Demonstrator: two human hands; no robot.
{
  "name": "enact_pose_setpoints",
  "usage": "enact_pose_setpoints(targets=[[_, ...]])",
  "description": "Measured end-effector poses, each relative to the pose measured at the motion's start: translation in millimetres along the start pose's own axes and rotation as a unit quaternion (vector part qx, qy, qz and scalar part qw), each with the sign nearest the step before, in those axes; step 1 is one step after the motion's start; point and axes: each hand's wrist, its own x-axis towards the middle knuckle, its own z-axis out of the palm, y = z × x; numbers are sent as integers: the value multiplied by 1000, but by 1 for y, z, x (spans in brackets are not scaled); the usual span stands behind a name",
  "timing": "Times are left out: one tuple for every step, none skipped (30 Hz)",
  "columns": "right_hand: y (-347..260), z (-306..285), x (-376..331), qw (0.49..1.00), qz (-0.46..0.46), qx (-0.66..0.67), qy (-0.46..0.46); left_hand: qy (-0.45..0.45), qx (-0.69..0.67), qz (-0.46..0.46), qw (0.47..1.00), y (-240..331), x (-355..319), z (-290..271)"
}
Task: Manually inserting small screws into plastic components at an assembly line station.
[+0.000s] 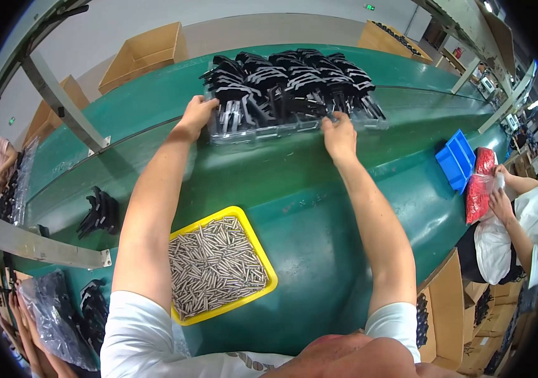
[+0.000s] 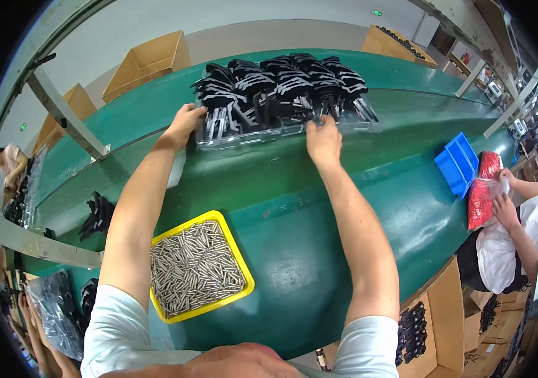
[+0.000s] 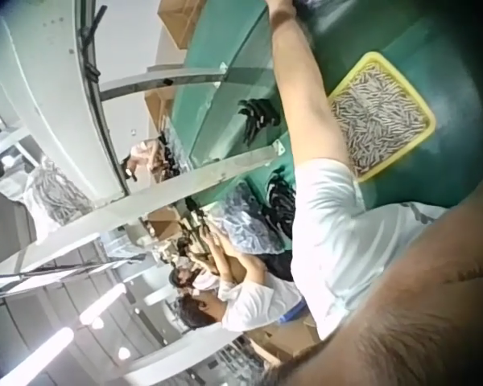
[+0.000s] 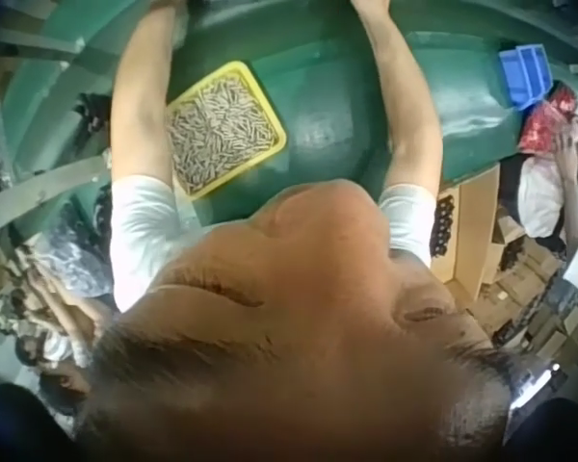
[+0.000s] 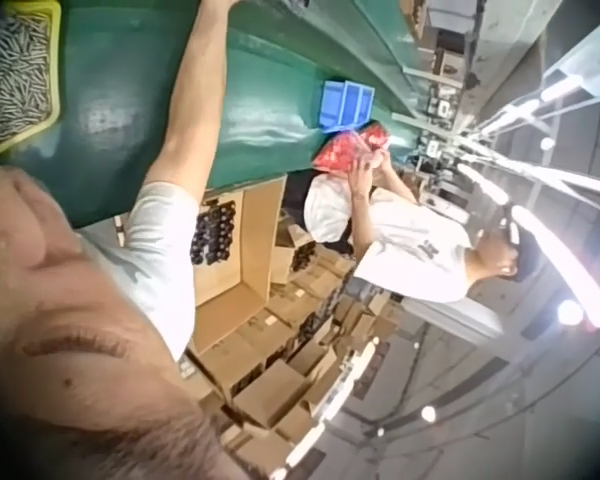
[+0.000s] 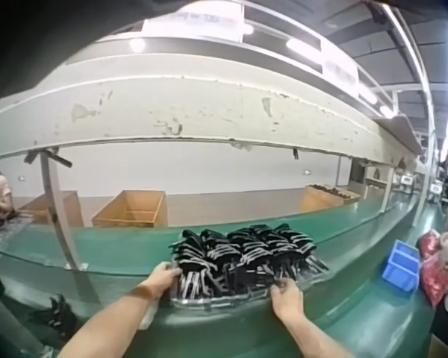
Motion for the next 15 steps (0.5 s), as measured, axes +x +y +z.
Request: enact_pose_setpoints(targets=[[5,3,11,1000,3,-6,9,3,17,-6,1000,2,0,9],[11,6,21,1000,5,-12,18,6,34,-11,999,5,-2,12],[16,8,30,1000,4,-9,15,10,51,-17,999,5,-6,11],[20,9,39,1000,1,3,22,14,69,-22,997,6,-8,16],[23,10,45,1000,-2,14,28,18,86,-28,996,8,-12,20],[26,11,50,999,-4,25,35,22,103,-34,994,9,-15,26],[30,13,54,998,-6,36,43,24,120,-40,992,9,-21,32],[26,15,52,998,-7,39,38,29,137,-46,989,10,-24,35],[25,14,50,999,-19,10,35,33,155,-53,986,8,-31,37],[19,10,45,999,-32,-18,31,38,172,-60,983,8,-36,39],[15,6,39,997,-45,-47,28,42,188,-66,979,9,-39,40],[14,6,35,995,-58,-77,26,45,204,-73,975,10,-41,43],[14,6,31,995,-60,-75,25,47,220,-78,971,13,-41,47],[14,8,27,992,-87,-92,11,50,235,-83,967,15,-43,52],[14,11,22,988,-114,-108,-4,52,250,-89,963,17,-43,57]])
